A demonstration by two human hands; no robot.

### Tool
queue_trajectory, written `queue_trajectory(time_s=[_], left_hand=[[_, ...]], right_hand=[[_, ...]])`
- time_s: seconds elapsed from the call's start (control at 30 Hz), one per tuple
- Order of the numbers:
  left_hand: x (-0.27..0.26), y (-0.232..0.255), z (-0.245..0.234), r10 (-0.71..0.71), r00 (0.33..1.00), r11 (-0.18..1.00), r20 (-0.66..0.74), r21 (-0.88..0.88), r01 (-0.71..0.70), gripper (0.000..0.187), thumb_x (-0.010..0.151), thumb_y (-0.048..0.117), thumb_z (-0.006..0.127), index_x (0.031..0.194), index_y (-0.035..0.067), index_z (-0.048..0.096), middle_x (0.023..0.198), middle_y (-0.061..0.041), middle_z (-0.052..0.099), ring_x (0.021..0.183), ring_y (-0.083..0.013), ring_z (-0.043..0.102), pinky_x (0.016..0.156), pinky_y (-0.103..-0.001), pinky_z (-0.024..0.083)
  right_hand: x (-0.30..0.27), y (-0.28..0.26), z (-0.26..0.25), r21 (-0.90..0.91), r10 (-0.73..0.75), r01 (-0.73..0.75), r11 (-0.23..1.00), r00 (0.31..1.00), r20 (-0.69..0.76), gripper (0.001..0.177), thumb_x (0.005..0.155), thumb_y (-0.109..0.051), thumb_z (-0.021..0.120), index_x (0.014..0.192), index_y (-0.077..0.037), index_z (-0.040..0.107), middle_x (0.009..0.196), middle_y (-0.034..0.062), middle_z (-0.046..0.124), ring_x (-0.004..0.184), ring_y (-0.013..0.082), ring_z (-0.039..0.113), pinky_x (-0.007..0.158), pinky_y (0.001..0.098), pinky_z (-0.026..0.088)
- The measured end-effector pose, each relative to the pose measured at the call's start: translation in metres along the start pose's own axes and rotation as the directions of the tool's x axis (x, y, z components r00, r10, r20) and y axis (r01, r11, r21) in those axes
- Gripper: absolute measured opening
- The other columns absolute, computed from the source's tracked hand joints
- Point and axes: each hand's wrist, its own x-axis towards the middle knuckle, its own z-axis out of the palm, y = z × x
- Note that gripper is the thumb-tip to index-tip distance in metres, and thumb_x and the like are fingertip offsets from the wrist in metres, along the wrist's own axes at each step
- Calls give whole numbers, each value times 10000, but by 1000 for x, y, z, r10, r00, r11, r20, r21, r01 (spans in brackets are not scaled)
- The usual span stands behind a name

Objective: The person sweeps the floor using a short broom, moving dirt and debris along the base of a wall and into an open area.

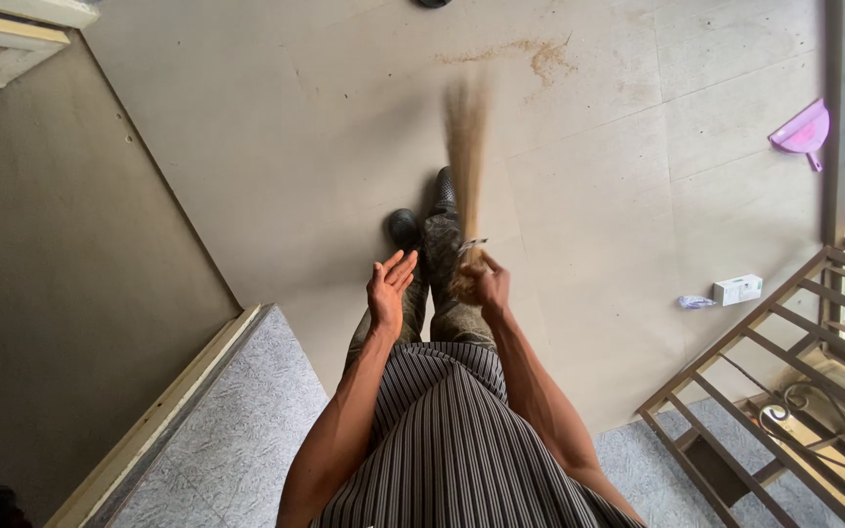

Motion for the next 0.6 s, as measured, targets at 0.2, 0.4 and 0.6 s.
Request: queue_trajectory(time_s=[0.2,0.4,0.6], left_hand=[[1,4,6,-27,999,999,36,24,26,747,1054,585,266,1449,-4,502,1438,-184,630,1416,-313,534,1212,-468,351],[6,7,1,1,999,999,45,40,-3,733,1059,576,272,1444,-1,506,1426,-190,640,1411,-315,547,1211,-479,359],[2,8,-7,14,999,999,47,33,-16,729,1068,570,268,1439,-10,511,1427,-194,638,1410,-314,550,1214,-490,364]], right_hand=[[-5,33,12,-290,79,-27,957,983,169,544,906,39,668,1438,-61,607,1019,201,776,561,150,650,445,283,530],[53,67,-7,59,172,-172,983,985,8,448,940,-18,493,1340,43,683,861,251,733,442,186,529,340,345,431],[24,30,-3,91,-81,92,992,990,-118,559,919,27,617,1473,-19,564,942,204,731,536,186,653,418,326,546]])
